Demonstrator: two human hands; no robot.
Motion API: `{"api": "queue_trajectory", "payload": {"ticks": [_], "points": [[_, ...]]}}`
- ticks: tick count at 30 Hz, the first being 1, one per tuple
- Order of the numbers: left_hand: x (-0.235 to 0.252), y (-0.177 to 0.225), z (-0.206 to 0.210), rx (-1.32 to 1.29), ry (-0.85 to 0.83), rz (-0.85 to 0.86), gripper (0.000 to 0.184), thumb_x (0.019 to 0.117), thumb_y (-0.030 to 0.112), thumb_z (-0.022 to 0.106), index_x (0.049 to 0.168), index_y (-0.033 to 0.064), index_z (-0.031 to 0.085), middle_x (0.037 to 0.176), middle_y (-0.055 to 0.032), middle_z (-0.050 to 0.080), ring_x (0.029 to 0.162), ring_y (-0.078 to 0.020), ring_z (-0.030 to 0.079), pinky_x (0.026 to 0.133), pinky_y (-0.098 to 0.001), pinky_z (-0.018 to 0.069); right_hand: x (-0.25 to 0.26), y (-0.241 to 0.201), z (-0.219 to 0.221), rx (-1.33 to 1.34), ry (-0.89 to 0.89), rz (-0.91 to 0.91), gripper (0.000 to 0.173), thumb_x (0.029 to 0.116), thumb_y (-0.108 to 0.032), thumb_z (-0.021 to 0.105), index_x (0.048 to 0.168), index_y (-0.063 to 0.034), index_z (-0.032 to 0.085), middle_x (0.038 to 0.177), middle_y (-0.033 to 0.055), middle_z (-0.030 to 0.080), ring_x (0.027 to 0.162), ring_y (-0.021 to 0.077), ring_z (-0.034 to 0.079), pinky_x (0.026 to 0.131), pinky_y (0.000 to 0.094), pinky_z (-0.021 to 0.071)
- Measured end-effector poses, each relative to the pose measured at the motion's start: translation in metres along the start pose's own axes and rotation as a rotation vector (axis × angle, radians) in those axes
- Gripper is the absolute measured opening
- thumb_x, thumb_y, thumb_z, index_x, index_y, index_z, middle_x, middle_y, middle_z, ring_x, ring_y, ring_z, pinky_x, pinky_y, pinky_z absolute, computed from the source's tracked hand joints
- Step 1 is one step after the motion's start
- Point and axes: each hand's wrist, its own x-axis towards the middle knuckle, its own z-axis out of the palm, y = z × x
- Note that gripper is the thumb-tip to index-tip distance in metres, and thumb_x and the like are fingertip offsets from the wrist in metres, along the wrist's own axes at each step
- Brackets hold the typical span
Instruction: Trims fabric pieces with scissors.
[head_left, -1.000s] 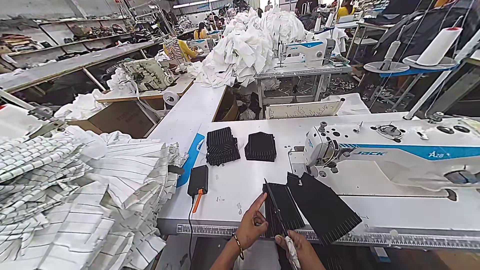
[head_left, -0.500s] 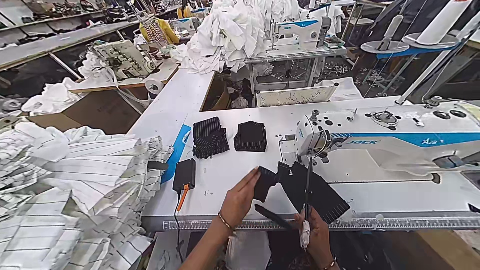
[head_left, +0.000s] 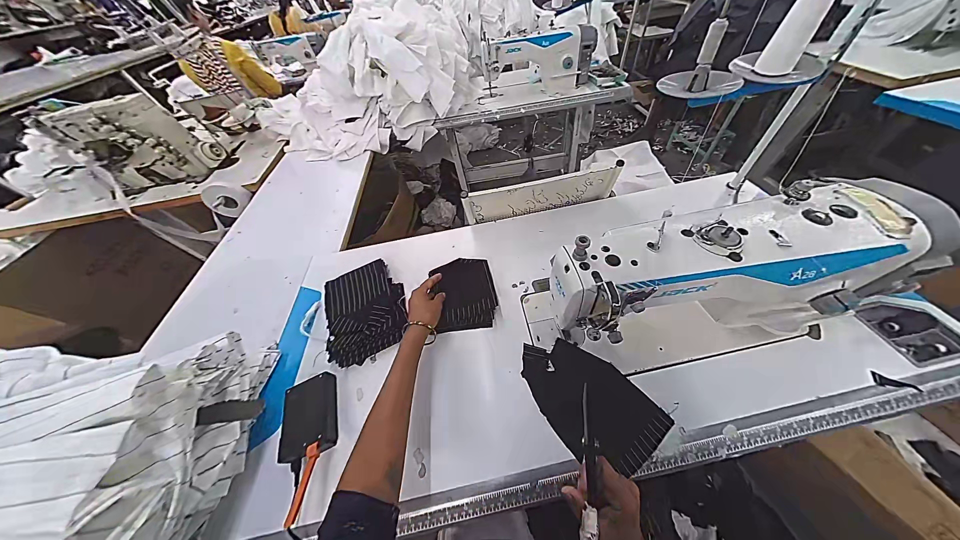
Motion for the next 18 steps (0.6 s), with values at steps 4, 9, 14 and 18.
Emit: {"api": "queue_trajectory", "payload": {"ticks": [4, 9, 14, 18], "points": [[-0.001, -0.014, -0.001, -0.06, 0.065, 0.041, 0.043, 0.1003, -0.005, 0.053, 0.143, -0.0036, 0.053, 0.147, -0.0252, 0.054, 0.118, -0.0341, 0.066, 0.104, -0.0443, 0.0502, 0.0, 0.0, -0.001, -0.008, -0.012, -0.018, 0.045, 0.0929, -0.047, 0.069, 0.079, -0.0065, 0.056, 0.056, 0.0028, 0.054, 0.047, 0.0048, 0.052, 0.046, 0.0188, 0.042], [-0.019, -0.017, -0.001, 0.061, 0.229, 0.225, 0.047, 0.097, 0.01, 0.066, 0.14, -0.0064, 0.056, 0.153, -0.0311, 0.043, 0.144, -0.0458, 0.039, 0.119, -0.0561, 0.03, -0.004, 0.006, 0.0, -0.063, -0.006, -0.072, 0.049, 0.0938, -0.054, 0.066, 0.08, -0.0083, 0.057, 0.054, 0.0026, 0.052, 0.046, 0.0064, 0.051, 0.044, 0.0208, 0.0413], [-0.107, -0.004, 0.058, 0.092, 0.082, 0.694, 0.03, 0.0961, 0.009, 0.061, 0.121, -0.0063, 0.069, 0.133, -0.0262, 0.064, 0.13, -0.0423, 0.058, 0.111, -0.0548, 0.0433, -0.002, 0.004, 0.0, -0.032, 0.003, -0.072, 0.052, 0.0917, -0.056, 0.067, 0.076, -0.0078, 0.056, 0.053, 0.0022, 0.051, 0.045, 0.0055, 0.05, 0.043, 0.0205, 0.041], [-0.183, -0.001, 0.115, 0.024, -0.166, 0.976, 0.021, 0.0927, -0.001, 0.06, 0.105, -0.0024, 0.076, 0.11, -0.0173, 0.075, 0.107, -0.031, 0.071, 0.098, -0.0418, 0.0564, -0.004, 0.011, 0.003, 0.118, 0.024, -0.046, 0.053, 0.091, -0.056, 0.069, 0.079, -0.0066, 0.056, 0.055, 0.0015, 0.052, 0.047, 0.0043, 0.052, 0.045, 0.0203, 0.0442]]}}
